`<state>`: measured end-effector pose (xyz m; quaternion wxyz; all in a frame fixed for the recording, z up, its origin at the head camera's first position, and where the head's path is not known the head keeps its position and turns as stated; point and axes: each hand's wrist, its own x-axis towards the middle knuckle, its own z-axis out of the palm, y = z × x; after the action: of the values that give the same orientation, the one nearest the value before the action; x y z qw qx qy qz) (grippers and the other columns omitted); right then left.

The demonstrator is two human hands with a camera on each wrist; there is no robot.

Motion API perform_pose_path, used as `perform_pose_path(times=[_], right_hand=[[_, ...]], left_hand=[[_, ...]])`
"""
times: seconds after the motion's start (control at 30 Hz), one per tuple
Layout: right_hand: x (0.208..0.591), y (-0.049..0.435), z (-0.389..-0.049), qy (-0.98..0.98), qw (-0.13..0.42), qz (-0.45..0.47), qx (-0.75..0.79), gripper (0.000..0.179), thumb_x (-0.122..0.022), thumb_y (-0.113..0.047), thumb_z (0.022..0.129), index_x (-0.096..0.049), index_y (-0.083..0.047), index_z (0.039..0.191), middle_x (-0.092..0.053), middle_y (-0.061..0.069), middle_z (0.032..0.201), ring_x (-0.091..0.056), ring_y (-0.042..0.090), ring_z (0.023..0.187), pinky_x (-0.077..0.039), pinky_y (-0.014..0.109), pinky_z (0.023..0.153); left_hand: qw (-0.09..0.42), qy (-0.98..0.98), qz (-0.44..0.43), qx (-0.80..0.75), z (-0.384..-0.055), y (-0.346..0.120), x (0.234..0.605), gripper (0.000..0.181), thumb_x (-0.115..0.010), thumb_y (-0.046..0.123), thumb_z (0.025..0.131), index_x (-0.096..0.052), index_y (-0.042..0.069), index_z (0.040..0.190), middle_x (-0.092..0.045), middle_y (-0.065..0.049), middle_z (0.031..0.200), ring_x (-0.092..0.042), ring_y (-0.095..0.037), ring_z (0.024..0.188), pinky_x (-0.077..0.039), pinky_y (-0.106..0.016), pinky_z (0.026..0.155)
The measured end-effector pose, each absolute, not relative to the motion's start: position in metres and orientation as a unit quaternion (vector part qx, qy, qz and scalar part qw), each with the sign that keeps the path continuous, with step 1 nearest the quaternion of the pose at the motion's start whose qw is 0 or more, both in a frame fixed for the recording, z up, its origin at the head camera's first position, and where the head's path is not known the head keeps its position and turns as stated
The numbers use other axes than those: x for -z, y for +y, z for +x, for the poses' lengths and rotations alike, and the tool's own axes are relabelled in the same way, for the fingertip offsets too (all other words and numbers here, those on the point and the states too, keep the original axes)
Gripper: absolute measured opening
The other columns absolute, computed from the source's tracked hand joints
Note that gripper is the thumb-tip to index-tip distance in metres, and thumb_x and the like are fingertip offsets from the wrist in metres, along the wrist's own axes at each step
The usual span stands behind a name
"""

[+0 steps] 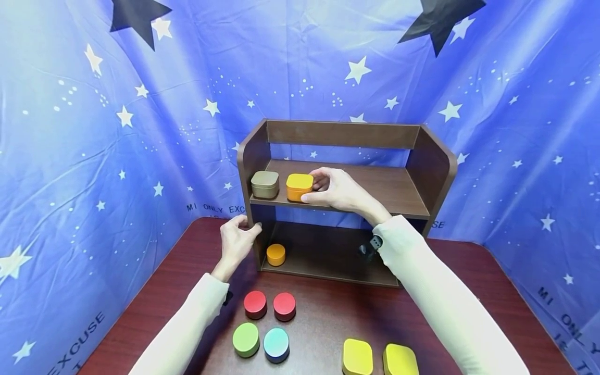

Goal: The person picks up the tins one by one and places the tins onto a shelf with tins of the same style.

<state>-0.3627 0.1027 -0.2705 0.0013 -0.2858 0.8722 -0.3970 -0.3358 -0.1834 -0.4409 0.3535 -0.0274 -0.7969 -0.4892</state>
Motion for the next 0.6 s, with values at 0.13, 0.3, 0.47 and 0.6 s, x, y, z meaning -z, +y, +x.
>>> perform_pose_path(times=[0.13, 0.3, 0.47, 0.6], right_hand=[[0.268, 0.11, -0.357, 0.874, -0.005, -0.29, 0.39, 0.061, -0.086, -0.017, 0.092, -0.061, 0.005, 0.144, -0.073, 0.024, 0.13, -0.071, 0.033, 0.117, -0.057, 0.031, 0.103], [0.268, 0.121, -0.353, 0.877, -0.011, -0.288, 0.384, 0.06, -0.086, -0.016, 0.092, -0.061, 0.005, 0.143, -0.072, 0.023, 0.134, -0.07, 0.034, 0.119, -0.055, 0.036, 0.106], [0.268, 0.135, -0.344, 0.884, -0.029, -0.283, 0.371, 0.064, -0.087, -0.018, 0.092, -0.061, 0.004, 0.145, -0.072, 0.023, 0.136, -0.07, 0.035, 0.121, -0.054, 0.043, 0.11], [0.268, 0.147, -0.33, 0.882, -0.049, -0.286, 0.371, 0.065, -0.088, -0.017, 0.09, -0.061, 0.003, 0.146, -0.073, 0.022, 0.137, -0.071, 0.035, 0.122, -0.054, 0.027, 0.105]], left_hand=[[0.354, -0.799, -0.025, 0.486, -0.336, -0.186, 0.441, 0.013, -0.083, 0.018, 0.081, -0.08, 0.006, 0.084, -0.08, -0.014, 0.085, -0.073, -0.03, 0.075, -0.056, -0.037, 0.074], [0.353, -0.797, -0.018, 0.489, -0.338, -0.186, 0.44, 0.012, -0.083, 0.017, 0.081, -0.079, 0.006, 0.082, -0.08, -0.013, 0.083, -0.072, -0.03, 0.075, -0.055, -0.037, 0.074], [0.349, -0.799, -0.02, 0.489, -0.337, -0.185, 0.44, 0.012, -0.083, 0.016, 0.081, -0.079, 0.005, 0.083, -0.08, -0.015, 0.084, -0.073, -0.031, 0.076, -0.055, -0.037, 0.075], [0.347, -0.799, -0.018, 0.491, -0.336, -0.184, 0.44, 0.011, -0.083, 0.015, 0.081, -0.08, 0.005, 0.083, -0.081, -0.014, 0.084, -0.074, -0.03, 0.077, -0.056, -0.035, 0.075]])
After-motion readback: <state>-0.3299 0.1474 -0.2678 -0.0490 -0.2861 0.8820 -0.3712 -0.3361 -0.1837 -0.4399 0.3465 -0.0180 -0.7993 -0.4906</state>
